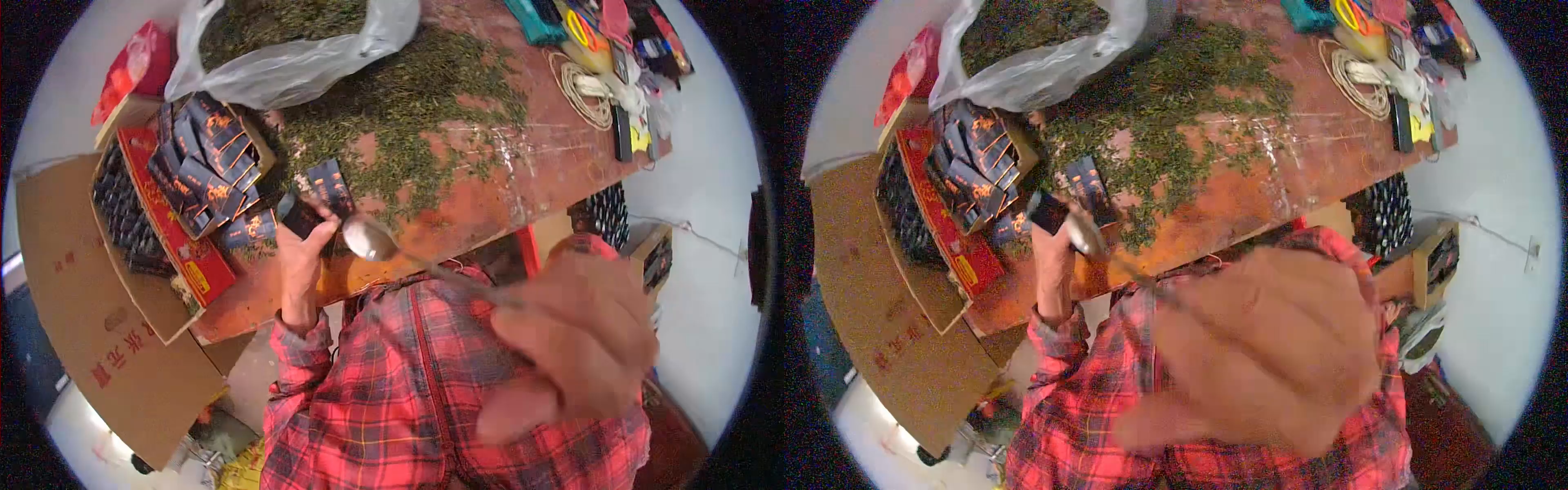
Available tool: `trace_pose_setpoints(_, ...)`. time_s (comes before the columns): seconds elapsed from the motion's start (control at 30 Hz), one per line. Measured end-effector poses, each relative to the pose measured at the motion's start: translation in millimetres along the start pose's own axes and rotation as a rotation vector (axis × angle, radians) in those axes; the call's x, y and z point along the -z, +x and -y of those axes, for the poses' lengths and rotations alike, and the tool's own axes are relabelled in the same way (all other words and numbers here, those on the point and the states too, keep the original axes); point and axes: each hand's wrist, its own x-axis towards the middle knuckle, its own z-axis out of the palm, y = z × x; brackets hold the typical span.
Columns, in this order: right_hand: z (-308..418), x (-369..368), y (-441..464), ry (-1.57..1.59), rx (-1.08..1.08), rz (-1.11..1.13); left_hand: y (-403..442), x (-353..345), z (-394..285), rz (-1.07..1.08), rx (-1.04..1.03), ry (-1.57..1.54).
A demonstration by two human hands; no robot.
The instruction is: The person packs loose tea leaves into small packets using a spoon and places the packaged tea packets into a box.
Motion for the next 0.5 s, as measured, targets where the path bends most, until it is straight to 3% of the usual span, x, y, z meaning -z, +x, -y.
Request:
trace_pose_setpoints(0.1,16,22,3,0.073,-0.079,0.018,-5,9,5,0.058,0.009,-0.031)
trace_pose_setpoints(0.23,15,37,-1,0.111,-0.077,0.035,-13,-6,-2,0.067,0.037,0.162)
trace_pose_setpoints(0.27,13,39,1,0.123,-0.074,0.038,-12,-12,-5,0.123,-0.019,0.3)
trace_pose_setpoints(0.3,14,38,0,0.129,-0.058,0.029,-17,-32,-12,0.148,0.025,0.18)
trace_pose_setpoints(0.37,12,46,1,0.129,-0.054,0.034,-22,-44,-18,0.218,0.123,0.222)
trace_pose_setpoints(0.4,11,49,2,0.134,-0.049,0.034,-22,-55,-23,0.307,0.071,0.297)
trace_pose_setpoints(0.47,12,48,0,0.148,-0.031,0.023,-31,-39,10,0.342,0.186,0.309)
trace_pose_setpoints(0.5,11,52,1,0.153,-0.026,0.026,-39,-33,20,0.398,0.141,0.475)
